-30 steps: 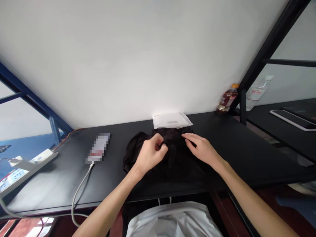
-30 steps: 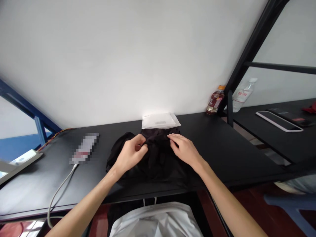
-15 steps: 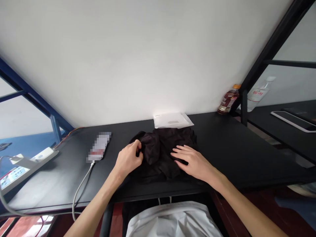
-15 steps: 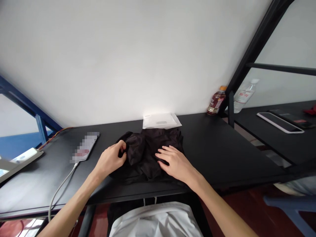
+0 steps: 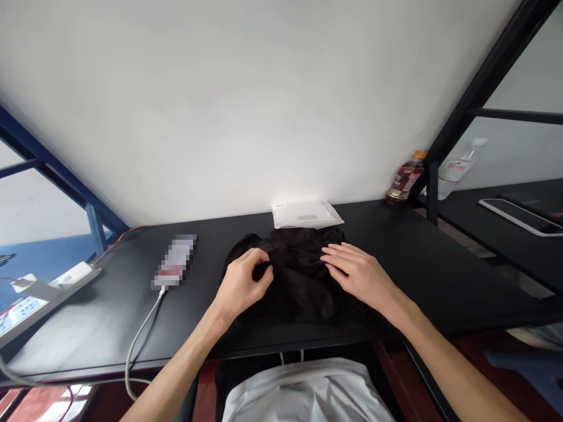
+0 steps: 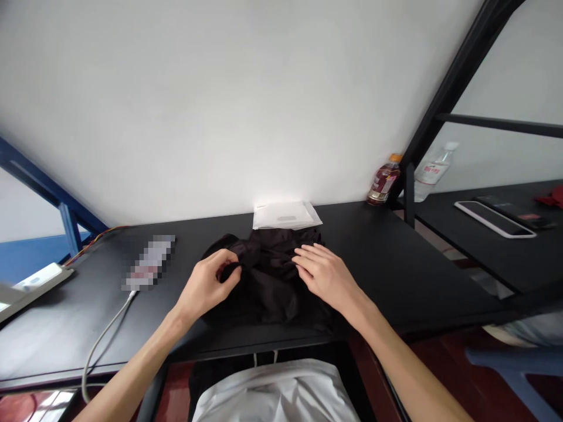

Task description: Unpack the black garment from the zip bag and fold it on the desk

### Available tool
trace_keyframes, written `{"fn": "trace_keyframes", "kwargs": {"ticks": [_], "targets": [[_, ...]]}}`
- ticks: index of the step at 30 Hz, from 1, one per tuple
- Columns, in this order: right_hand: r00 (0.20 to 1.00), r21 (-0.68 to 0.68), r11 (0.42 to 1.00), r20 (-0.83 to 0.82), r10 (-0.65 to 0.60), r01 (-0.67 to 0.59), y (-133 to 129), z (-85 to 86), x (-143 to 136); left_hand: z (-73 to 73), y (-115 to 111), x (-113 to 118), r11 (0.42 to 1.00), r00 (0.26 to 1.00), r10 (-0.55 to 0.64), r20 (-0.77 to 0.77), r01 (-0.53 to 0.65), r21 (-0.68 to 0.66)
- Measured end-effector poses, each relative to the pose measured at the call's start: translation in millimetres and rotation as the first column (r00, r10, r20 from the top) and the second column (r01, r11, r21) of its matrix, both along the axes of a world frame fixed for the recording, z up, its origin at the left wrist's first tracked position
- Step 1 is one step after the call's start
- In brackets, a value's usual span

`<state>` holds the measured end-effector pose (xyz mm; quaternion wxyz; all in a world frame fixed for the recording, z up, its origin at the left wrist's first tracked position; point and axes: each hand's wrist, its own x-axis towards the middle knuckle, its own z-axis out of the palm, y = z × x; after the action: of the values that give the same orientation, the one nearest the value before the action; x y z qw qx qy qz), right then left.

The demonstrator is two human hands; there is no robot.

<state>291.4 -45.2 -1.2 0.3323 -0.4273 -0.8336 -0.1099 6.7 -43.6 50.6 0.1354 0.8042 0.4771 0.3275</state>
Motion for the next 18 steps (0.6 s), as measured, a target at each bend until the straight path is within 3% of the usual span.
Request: {"fn": "trace_keyframes", "kwargs": {"ticks": [3, 5, 9, 14, 18], "targets": [[0.997, 0.018, 0.997, 0.005, -0.078, 0.078, 7, -3.9, 21, 6.7, 1, -3, 0.991, 0.978, 0.124, 0.168, -0.113, -0.073], [0.993, 0.015, 0.992, -0.004, -0.122, 0.122, 10, -9.1, 33, 8.1, 1, -7, 0.983, 0.967, 0.165, 0.193, -0.147, -0.106], [0.987, -0.081, 0.984, -0.02, -0.159, 0.157, 10, -17.6, 39, -2.4, 3, -21, 0.977, 0.978, 0.199, -0.062, -0.203, -0.06], [0.991, -0.262, 0.958, -0.03, -0.129, 0.116, 1, -15.4, 27, -19.5, 10, -35, 0.935, 0.89, 0.348, -0.295, -0.353, 0.04], [0.994, -0.389, 0.917, -0.031, -0.105, 0.085, -1, -15.0, 22, -25.3, 17, -41, 0.959, 0.916, 0.272, -0.296, -0.23, 0.169]]}}
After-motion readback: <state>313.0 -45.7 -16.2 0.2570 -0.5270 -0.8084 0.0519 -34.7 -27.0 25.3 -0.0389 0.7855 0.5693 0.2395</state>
